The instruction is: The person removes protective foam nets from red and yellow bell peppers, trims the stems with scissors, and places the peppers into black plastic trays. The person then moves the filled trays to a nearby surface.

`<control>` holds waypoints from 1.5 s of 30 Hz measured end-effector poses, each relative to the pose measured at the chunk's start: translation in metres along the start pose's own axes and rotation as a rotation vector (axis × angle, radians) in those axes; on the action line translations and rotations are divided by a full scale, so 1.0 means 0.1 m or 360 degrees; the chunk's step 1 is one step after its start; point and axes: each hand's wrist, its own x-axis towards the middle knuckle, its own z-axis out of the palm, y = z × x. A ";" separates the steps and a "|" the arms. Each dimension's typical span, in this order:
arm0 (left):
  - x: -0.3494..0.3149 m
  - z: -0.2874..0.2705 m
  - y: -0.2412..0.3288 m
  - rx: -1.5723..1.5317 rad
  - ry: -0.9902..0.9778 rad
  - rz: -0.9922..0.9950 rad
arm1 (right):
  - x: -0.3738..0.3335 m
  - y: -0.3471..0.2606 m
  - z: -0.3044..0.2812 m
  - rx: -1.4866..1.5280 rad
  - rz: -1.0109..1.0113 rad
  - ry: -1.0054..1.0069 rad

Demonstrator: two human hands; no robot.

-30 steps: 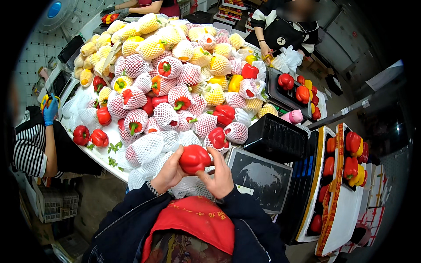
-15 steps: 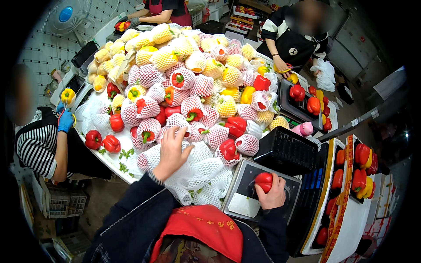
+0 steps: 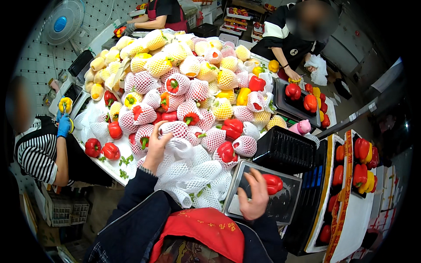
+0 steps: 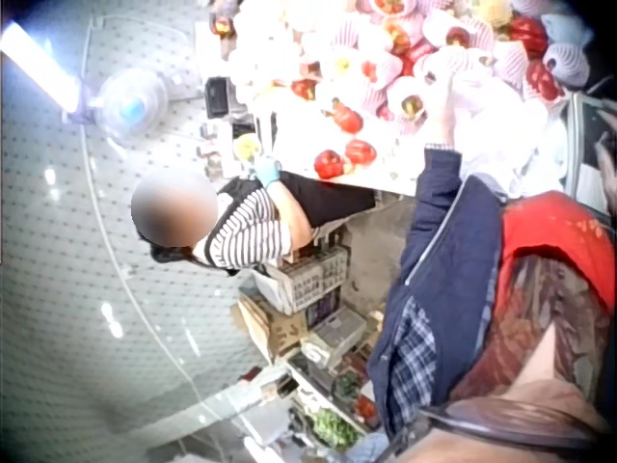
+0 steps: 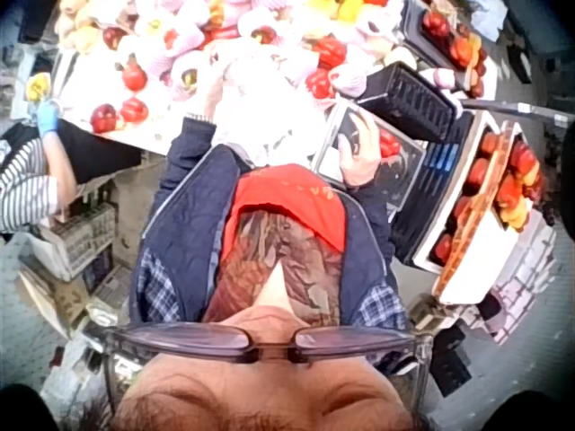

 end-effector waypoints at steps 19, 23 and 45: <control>-1.04 -0.04 -0.29 0.1955 -0.0236 0.0810 | 0.38 -0.41 0.86 0.0188 -0.0393 -0.0254; -1.08 -0.15 -0.03 0.1981 -0.0381 0.0972 | 0.39 -0.39 0.82 0.0182 -0.0341 -0.0309; -0.76 -0.40 0.17 0.1459 -0.0133 0.0008 | 0.23 0.34 1.01 0.2821 0.1191 -0.0232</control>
